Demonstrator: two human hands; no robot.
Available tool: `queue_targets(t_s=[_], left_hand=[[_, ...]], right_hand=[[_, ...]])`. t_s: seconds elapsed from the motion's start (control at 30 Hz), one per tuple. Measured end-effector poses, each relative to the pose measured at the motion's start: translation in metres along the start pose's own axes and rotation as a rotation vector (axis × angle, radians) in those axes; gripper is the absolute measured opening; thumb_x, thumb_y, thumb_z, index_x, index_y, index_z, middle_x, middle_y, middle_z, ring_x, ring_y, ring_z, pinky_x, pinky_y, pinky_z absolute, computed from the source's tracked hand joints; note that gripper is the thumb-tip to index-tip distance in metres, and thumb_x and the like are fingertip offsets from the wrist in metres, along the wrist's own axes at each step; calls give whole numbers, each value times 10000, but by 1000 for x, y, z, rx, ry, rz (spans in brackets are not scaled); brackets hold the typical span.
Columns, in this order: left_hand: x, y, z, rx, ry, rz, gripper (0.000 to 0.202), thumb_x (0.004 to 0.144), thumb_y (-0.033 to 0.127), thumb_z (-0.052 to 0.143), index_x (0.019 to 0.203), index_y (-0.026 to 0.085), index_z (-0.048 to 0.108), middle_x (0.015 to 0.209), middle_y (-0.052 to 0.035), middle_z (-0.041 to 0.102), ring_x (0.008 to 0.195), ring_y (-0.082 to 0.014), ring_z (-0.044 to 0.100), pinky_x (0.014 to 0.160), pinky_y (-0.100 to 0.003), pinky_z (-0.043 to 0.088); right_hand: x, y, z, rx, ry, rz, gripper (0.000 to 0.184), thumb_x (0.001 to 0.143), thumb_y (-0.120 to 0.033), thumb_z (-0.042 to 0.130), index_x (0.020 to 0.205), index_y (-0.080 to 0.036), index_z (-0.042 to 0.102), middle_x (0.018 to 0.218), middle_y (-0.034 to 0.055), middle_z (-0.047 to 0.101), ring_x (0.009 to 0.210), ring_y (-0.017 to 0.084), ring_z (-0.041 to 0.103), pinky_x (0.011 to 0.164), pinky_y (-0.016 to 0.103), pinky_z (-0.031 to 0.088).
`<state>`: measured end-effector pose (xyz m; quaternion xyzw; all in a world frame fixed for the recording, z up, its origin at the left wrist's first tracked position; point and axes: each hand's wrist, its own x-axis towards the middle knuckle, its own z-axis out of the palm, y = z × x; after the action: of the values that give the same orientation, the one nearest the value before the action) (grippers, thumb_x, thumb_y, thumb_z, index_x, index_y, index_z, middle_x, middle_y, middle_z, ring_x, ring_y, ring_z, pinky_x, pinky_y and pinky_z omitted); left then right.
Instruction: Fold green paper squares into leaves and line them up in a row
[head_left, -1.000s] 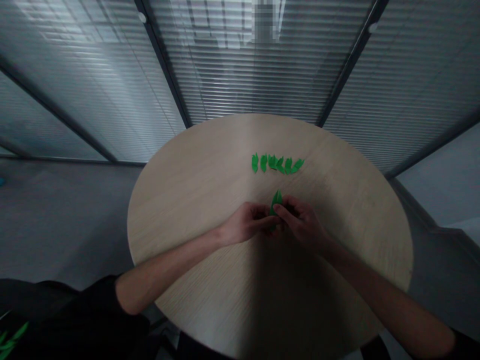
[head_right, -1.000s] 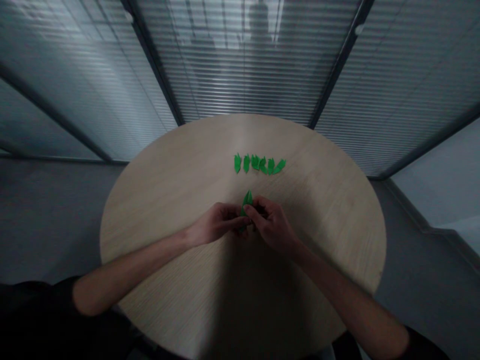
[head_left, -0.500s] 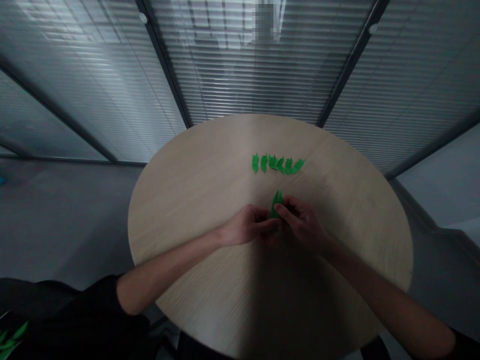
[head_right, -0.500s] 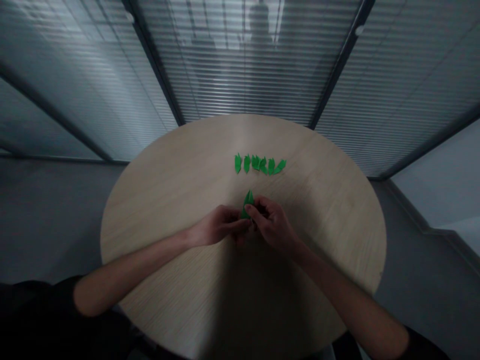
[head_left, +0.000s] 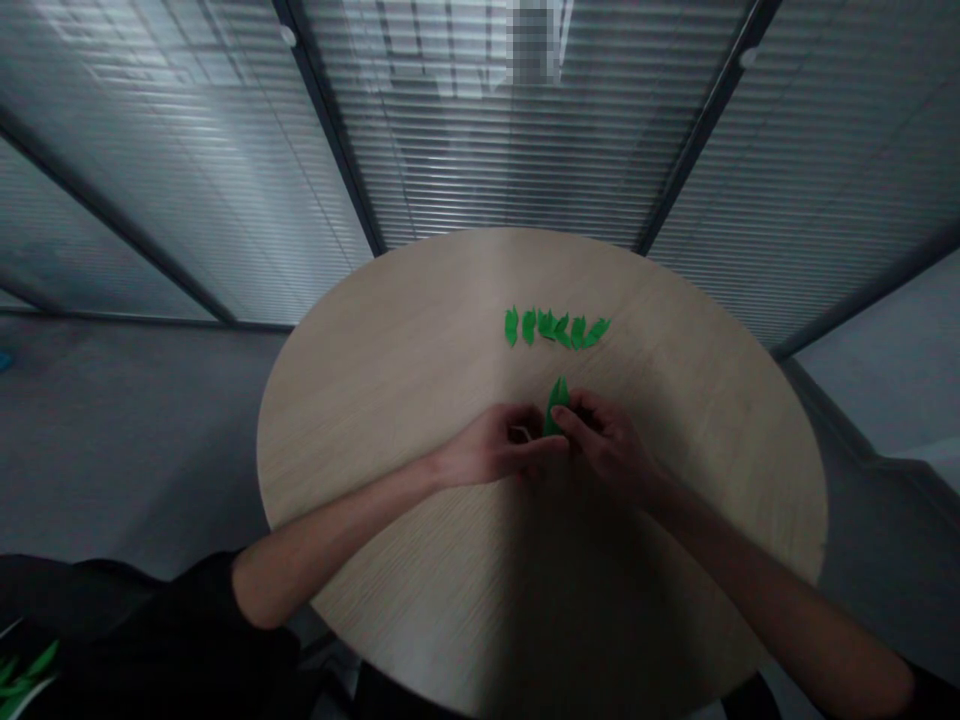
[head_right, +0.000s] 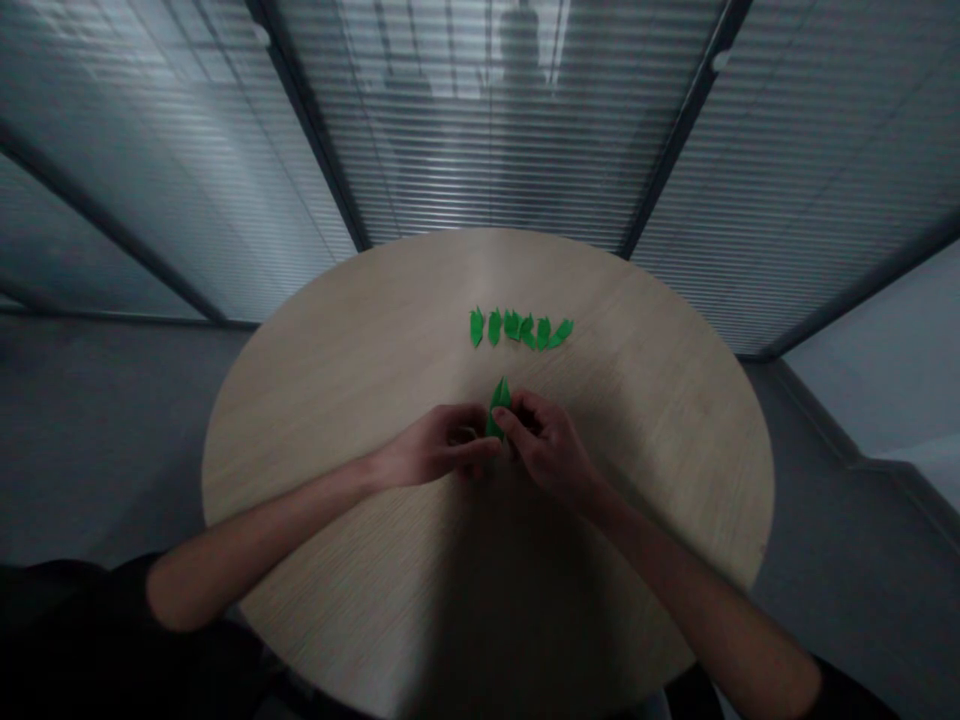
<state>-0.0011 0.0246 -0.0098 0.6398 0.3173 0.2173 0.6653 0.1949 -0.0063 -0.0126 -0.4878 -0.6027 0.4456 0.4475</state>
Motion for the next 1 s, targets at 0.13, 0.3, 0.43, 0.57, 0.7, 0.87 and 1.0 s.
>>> queue_targets(t_s=[0.13,0.3,0.43,0.57,0.7,0.87,1.0], left_hand=[[2,3,-1,-96,153,119,483,928,618,686,933,145,587,743,-27,678,620,-141,689,561,-253,574],[3,2,-2,-125,171,171,454,919,575,724,938,136,608,730,-32,687,619,-142,694,569,-253,579],[3,1,0,-150,194,189,427,915,543,742,912,136,610,714,-25,684,610,-128,680,579,-241,566],[4,1,3,-165,199,184,408,912,521,753,902,143,598,714,-17,681,608,-124,677,573,-235,564],[4,4,3,-179,228,181,414,881,514,782,944,145,604,748,-17,686,611,-127,682,568,-242,577],[5,5,1,-189,250,197,430,855,522,799,873,139,603,697,-7,665,584,-114,658,556,-227,559],[5,5,2,-213,239,196,440,848,530,800,874,142,597,695,-4,666,586,-117,657,559,-233,563]], right_hand=[[-2,-2,1,40,-93,8,375,939,-549,660,788,-216,576,629,-39,523,536,112,488,481,243,381],[-4,-5,2,42,-151,-1,369,960,-531,646,785,-215,572,628,-35,531,535,114,506,479,239,396],[-5,-4,1,52,-167,3,353,973,-504,639,784,-213,574,626,-36,528,535,112,498,484,241,391],[-4,-3,0,59,-172,-10,360,973,-509,644,786,-208,581,643,-34,527,550,110,494,498,243,385],[-4,-5,0,56,-214,-4,389,971,-549,639,801,-204,587,648,-30,528,553,111,480,500,244,372],[-5,-6,0,60,-259,-12,403,972,-561,629,797,-202,578,651,-33,509,551,110,466,500,245,358],[-5,-6,0,59,-291,1,384,967,-555,633,841,-194,598,677,-32,511,560,109,475,508,244,369]])
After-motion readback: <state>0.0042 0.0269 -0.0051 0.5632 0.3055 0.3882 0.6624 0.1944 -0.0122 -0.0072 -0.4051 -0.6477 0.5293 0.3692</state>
